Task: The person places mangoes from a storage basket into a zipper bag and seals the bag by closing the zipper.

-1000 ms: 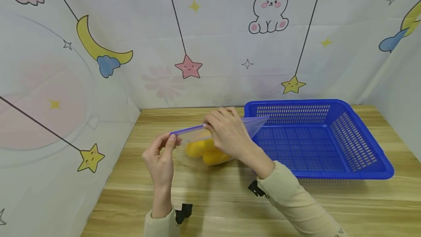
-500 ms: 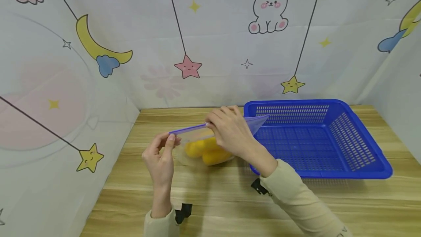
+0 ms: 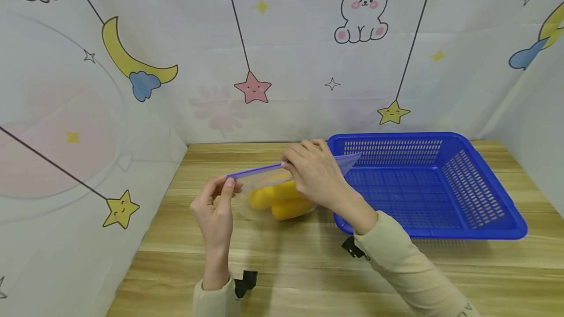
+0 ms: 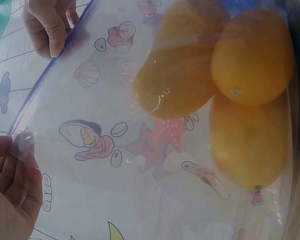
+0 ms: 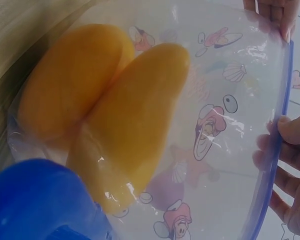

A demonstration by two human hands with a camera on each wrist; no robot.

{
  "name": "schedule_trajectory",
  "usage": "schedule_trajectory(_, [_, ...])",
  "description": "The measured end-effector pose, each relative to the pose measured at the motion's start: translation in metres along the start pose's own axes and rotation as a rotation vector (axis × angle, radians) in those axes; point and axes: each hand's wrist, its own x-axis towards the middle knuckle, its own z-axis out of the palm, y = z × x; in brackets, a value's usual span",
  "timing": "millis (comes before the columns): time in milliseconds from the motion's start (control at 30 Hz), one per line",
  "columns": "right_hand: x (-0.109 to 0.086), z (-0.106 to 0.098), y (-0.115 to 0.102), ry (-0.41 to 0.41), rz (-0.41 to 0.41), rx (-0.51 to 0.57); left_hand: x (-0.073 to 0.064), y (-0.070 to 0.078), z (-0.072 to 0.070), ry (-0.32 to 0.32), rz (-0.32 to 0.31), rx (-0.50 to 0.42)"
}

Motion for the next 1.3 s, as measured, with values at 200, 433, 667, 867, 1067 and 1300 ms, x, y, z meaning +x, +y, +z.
schedule_trajectory(200, [-0.002,-0.001,0.004,0.015,0.000,0.000,0.000,0.000,0.000,-0.002,-0.005,-0.002])
schedule_trajectory(433, [-0.005,-0.002,0.007,0.013,0.006,-0.007,0.000,0.001,0.000,0.000,-0.008,0.010])
schedule_trajectory(667, [-0.007,-0.004,0.009,0.007,0.019,-0.014,0.000,0.000,0.000,0.001,0.003,0.008])
schedule_trajectory(867, [-0.008,-0.004,0.011,0.007,0.022,-0.031,0.001,0.000,0.000,0.007,0.008,0.014])
schedule_trajectory(1067, [-0.010,-0.004,0.013,-0.012,0.040,-0.041,0.001,0.000,0.000,0.010,0.006,0.021])
schedule_trajectory(1300, [-0.011,-0.005,0.015,-0.010,0.047,-0.043,0.000,0.000,0.001,0.010,0.008,0.019])
